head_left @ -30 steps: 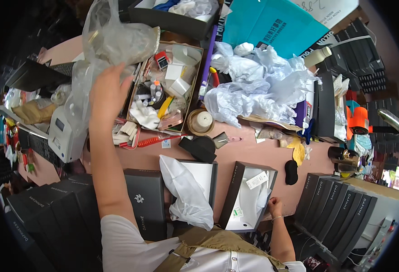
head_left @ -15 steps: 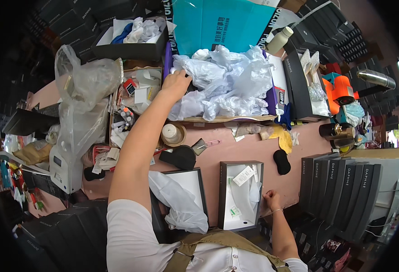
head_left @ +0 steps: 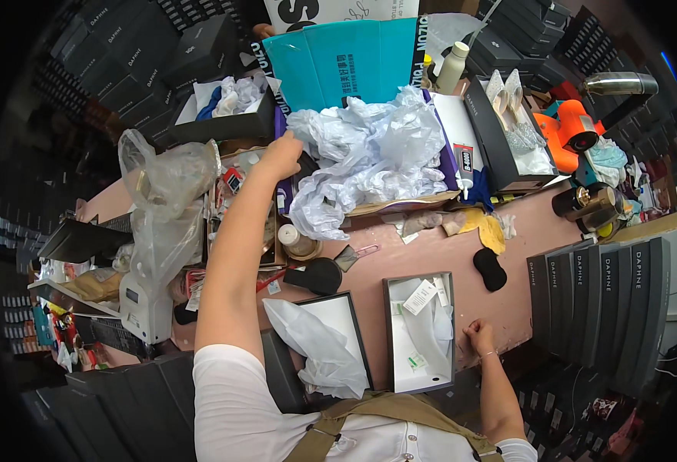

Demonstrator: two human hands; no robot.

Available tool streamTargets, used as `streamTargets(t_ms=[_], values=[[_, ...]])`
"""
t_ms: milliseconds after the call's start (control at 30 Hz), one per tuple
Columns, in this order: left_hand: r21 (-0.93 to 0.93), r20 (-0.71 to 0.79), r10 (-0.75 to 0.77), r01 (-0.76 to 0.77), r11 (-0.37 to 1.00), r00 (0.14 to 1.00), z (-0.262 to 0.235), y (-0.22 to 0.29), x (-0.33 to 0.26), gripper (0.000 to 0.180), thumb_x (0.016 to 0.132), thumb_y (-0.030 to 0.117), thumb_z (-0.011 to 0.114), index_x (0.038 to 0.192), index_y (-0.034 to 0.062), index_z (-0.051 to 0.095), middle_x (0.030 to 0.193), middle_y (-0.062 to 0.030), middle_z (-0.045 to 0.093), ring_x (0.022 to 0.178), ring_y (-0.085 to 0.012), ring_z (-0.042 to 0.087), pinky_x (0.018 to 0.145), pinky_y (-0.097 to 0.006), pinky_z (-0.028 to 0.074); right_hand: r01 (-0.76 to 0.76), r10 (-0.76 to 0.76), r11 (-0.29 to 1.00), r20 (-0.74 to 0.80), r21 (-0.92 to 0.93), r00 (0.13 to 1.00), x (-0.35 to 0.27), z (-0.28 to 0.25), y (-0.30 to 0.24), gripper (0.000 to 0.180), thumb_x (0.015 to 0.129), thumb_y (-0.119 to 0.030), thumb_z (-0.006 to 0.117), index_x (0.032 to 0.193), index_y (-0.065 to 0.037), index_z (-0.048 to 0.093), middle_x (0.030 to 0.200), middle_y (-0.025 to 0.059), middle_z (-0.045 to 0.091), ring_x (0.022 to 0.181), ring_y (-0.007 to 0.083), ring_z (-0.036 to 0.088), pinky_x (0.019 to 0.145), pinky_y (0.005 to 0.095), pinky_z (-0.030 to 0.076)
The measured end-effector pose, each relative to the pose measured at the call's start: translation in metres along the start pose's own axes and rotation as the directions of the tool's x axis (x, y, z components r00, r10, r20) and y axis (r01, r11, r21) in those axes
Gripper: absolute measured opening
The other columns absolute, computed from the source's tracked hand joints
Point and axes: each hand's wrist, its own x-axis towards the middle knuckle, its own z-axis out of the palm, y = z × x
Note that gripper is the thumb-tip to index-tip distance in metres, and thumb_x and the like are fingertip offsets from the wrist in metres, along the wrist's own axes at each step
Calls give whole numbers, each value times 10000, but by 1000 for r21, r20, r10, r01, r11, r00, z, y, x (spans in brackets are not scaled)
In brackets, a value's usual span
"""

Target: Packing shoes into boxes and delivering drinks to coworkers.

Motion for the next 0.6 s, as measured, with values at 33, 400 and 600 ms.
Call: streamTargets(t_ms=[33,400,600], values=[[-36,-16,-7,7,999,1000,-11,-4,-6,153,678,-14,636,829,10,638,1066,-217,563,966,-388,594,844,-439,497,1,-1,1000,-2,-8,1000,3,2,4,203,695,-138,767,706,-12,608,637,103,598,596,232,579,592,346,472],[108,-189,21,-1,994,982,29,6,-12,300,793,53,552,1054,146,668,1081,-89,620,1128,-283,493,912,-464,416,115,-119,991,-59,-61,991,-4,6,-1,199,700,-131,777,719,-31,606,639,97,604,589,221,575,583,344,469],[264,-147,4,36,964,989,55,11,19,200,818,135,521,871,111,712,1110,-99,591,1119,-264,480,873,-469,382,67,-71,996,-59,-63,996,-13,-5,-10,205,680,-142,774,703,-27,606,676,125,614,631,282,590,620,377,477]])
